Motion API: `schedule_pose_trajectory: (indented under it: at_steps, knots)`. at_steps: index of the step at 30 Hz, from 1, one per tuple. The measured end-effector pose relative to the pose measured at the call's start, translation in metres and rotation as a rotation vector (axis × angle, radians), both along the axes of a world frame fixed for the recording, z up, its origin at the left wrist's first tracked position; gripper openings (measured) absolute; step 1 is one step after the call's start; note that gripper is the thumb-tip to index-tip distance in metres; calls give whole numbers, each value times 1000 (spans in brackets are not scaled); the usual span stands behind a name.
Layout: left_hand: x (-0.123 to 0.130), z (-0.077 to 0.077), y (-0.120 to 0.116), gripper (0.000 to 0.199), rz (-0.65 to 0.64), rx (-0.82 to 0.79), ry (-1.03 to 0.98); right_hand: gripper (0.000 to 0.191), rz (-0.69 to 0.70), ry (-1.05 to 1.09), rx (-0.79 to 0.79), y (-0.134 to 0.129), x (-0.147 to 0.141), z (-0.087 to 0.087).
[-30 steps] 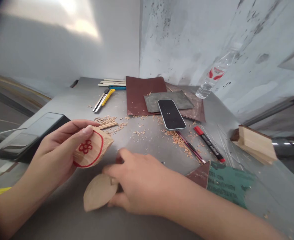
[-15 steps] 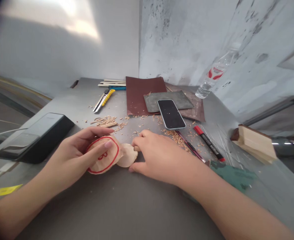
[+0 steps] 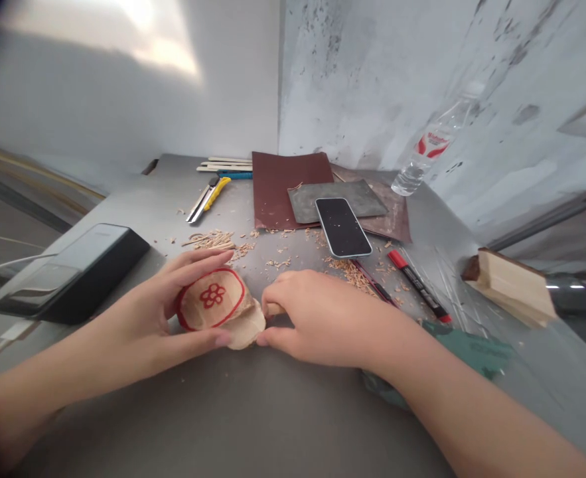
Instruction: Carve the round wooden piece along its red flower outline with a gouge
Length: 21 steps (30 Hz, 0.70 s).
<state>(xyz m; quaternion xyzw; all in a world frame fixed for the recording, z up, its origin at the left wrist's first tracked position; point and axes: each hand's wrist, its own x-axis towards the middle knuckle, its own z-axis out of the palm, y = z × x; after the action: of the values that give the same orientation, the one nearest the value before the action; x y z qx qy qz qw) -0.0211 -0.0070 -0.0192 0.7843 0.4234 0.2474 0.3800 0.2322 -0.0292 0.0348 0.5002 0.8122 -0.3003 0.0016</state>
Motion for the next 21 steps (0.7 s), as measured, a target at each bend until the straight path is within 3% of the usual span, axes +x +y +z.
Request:
schedule_pose_trajectory:
  at_steps: [3,6,11,14,18,21]
  knots:
    - [-6,2,0,91,-78,59,144,17,17,13,9,0,0,-2]
    - [-11,9,2,85,-66,97,214,18,28,12,13,0,-2,-2]
    - [-15,22,5,74,-65,120,57,29,40,11,46,2,-5,3]
    - [-17,24,5,72,-67,90,-48,42,-41,45,37,2,-6,9]
    - [-15,20,7,73,-97,49,-64,43,-150,304,-32,-1,-7,14]
    - [-14,17,8,73,-121,77,-39,40,-159,506,12,-4,-9,17]
